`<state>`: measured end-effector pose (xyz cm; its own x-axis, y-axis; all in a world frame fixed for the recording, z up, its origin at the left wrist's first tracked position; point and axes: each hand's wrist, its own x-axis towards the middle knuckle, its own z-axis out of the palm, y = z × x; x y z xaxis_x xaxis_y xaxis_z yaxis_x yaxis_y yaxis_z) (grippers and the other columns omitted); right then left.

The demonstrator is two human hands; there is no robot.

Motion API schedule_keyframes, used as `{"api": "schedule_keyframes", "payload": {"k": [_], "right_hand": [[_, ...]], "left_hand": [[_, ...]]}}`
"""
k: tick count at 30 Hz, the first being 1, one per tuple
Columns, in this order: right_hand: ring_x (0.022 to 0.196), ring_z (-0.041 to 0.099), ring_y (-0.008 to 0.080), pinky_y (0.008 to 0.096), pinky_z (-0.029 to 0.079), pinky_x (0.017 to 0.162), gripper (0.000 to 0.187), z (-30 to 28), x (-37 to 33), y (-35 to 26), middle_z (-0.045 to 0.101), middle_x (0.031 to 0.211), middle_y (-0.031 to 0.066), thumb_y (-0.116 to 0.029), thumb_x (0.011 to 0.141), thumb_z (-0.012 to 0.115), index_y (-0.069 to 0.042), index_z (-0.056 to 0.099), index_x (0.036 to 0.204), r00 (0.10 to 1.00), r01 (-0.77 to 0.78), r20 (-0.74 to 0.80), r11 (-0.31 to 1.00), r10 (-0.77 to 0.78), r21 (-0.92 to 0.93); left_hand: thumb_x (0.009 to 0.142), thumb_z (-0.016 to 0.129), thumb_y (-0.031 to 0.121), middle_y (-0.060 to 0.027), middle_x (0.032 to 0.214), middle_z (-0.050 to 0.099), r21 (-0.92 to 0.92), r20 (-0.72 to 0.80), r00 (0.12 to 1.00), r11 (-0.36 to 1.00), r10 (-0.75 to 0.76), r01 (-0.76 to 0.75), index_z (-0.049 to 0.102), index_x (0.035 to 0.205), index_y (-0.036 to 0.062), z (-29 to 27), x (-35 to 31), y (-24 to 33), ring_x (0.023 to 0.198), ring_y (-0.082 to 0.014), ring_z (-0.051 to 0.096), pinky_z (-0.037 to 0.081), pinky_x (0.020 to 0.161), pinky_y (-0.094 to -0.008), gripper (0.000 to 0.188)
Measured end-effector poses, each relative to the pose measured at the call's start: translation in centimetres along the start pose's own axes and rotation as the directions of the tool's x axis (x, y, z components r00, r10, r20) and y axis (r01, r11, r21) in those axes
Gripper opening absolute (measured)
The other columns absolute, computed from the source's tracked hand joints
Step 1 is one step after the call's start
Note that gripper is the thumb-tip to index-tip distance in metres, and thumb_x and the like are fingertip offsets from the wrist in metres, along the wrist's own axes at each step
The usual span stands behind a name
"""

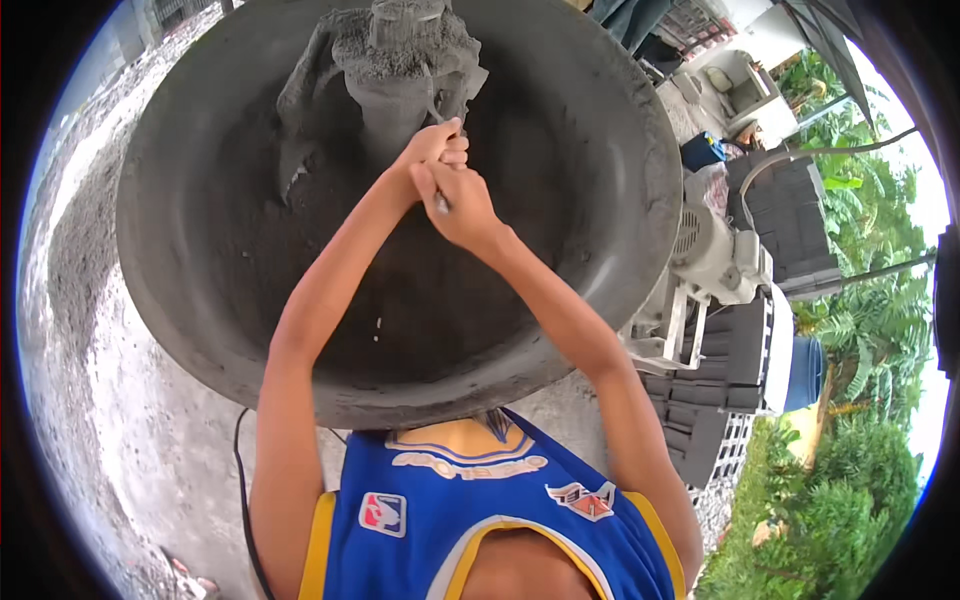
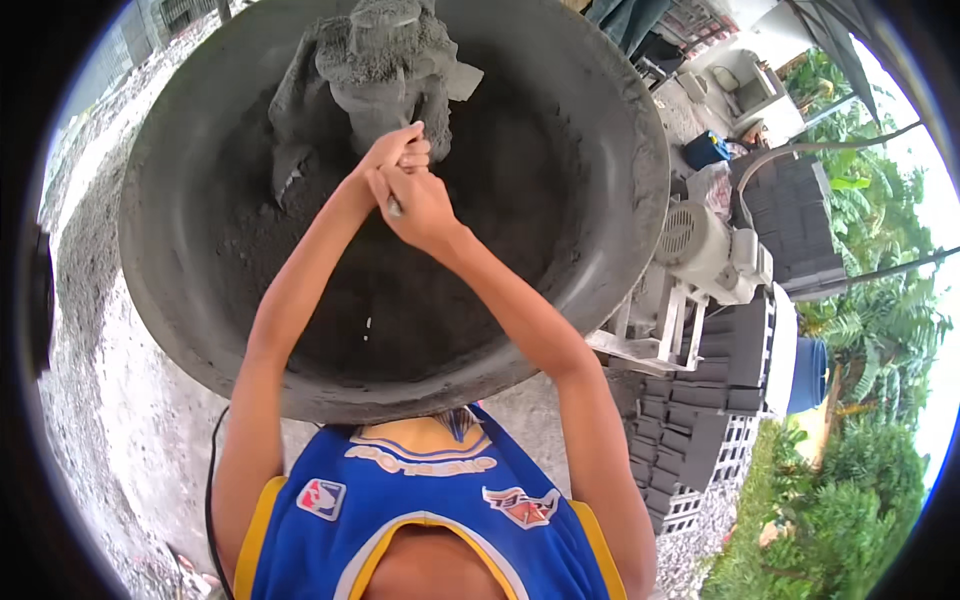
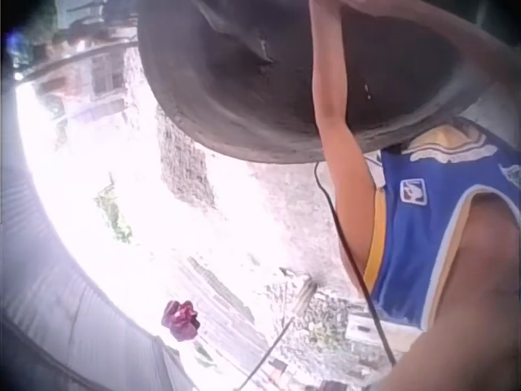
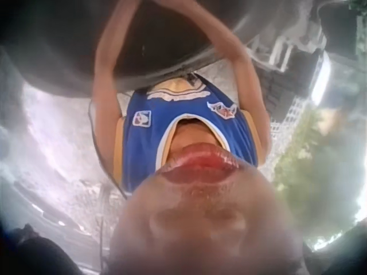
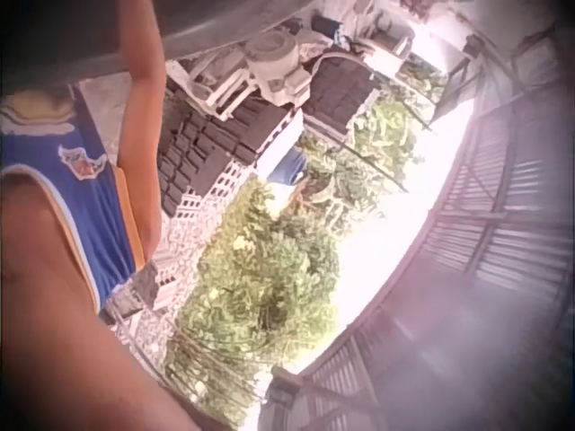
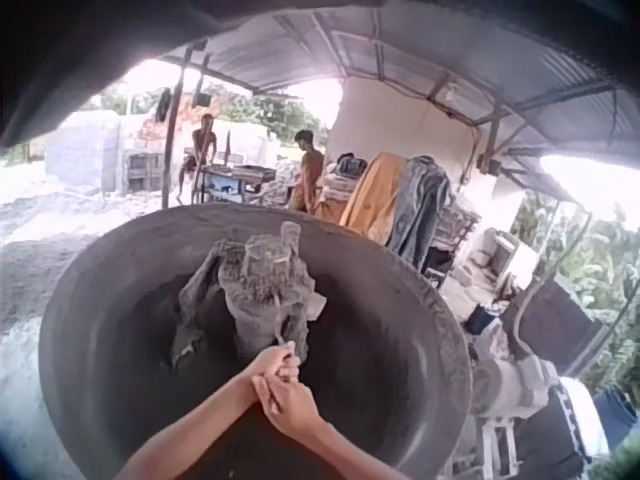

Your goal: The person scrapes dried cement residue from the inner rim and center post of a cement mixer using a flat metal tool and their hands.

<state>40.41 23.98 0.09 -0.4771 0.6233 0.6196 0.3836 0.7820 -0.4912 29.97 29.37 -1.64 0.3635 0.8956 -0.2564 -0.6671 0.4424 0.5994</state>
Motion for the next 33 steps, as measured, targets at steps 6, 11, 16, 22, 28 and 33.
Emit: {"api": "schedule_keyframes", "payload": {"k": [6,11,16,22,28,33], "right_hand": [[0.050,0.053,0.0411,0.0456,0.044,0.045,0.027,1.2,-0.9,0.1,0.053,0.056,0.0188,-0.026,0.086,0.061,-0.004,0.052,0.072,0.995,0.097,0.042,0.974,-0.091,-0.207],[0.051,0.055,0.0353,0.0404,0.043,0.046,0.024,0.9,-1.9,0.7,0.054,0.064,0.0198,-0.022,0.088,0.057,-0.003,0.052,0.073,0.989,0.144,0.059,0.976,-0.136,-0.165],[0.059,0.053,0.0406,0.0418,0.041,0.052,0.021,1.5,-2.5,-0.2,0.052,0.066,0.0222,-0.017,0.089,0.055,-0.002,0.049,0.076,0.987,-0.001,0.162,1.000,0.004,-0.019],[0.057,0.053,0.0411,0.0449,0.040,0.051,0.026,1.7,-1.1,0.6,0.049,0.060,0.0207,-0.019,0.090,0.056,0.000,0.049,0.074,0.994,0.101,0.028,0.988,-0.105,0.118],[0.059,0.056,0.0407,0.0435,0.043,0.050,0.025,-0.5,-2.1,-0.9,0.052,0.067,0.0195,-0.021,0.089,0.058,-0.003,0.047,0.076,0.974,0.016,0.225,0.999,-0.009,-0.031],[0.038,0.046,0.0145,0.0272,0.036,0.039,0.027,0.8,-1.9,-0.1,0.044,0.049,0.0059,-0.020,0.095,0.051,-0.004,0.045,0.074,0.961,-0.259,0.200,0.872,0.190,0.415]], "left_hand": [[0.097,0.042,0.033,0.0053,0.050,0.029,0.420,0.086,0.962,0.866,0.260,-0.272,0.037,0.063,0.0159,-1.2,-1.0,-0.7,0.042,-0.0079,0.030,0.025,0.041,-0.0250,0.038],[0.096,0.044,0.034,0.0056,0.051,0.036,0.400,0.019,0.951,0.869,0.309,-0.290,0.037,0.058,0.0175,-0.5,0.0,-0.8,0.042,-0.0081,0.034,0.026,0.039,-0.0261,0.041],[0.096,0.042,0.034,0.0050,0.048,0.035,0.199,0.013,0.999,0.979,0.047,-0.049,0.038,0.059,0.0169,-2.0,-0.2,-0.7,0.037,-0.0090,0.034,0.026,0.036,-0.0250,0.041],[0.096,0.042,0.038,0.0040,0.049,0.027,0.426,-0.198,0.963,0.901,0.184,-0.085,0.038,0.070,0.0160,-1.0,0.1,-0.2,0.037,-0.0094,0.028,0.024,0.035,-0.0273,0.035],[0.095,0.034,0.049,-0.0008,0.053,0.039,-0.100,-0.034,0.992,0.988,-0.119,0.115,0.042,0.076,0.0121,-1.6,-0.5,-1.8,0.041,-0.0142,0.037,0.032,0.038,-0.0303,0.042],[0.094,0.037,0.050,-0.0020,0.054,0.038,0.026,-0.185,0.983,1.000,0.004,0.001,0.040,0.092,0.0092,-1.1,0.8,-0.8,0.043,-0.0140,0.034,0.031,0.040,-0.0307,0.041]]}}
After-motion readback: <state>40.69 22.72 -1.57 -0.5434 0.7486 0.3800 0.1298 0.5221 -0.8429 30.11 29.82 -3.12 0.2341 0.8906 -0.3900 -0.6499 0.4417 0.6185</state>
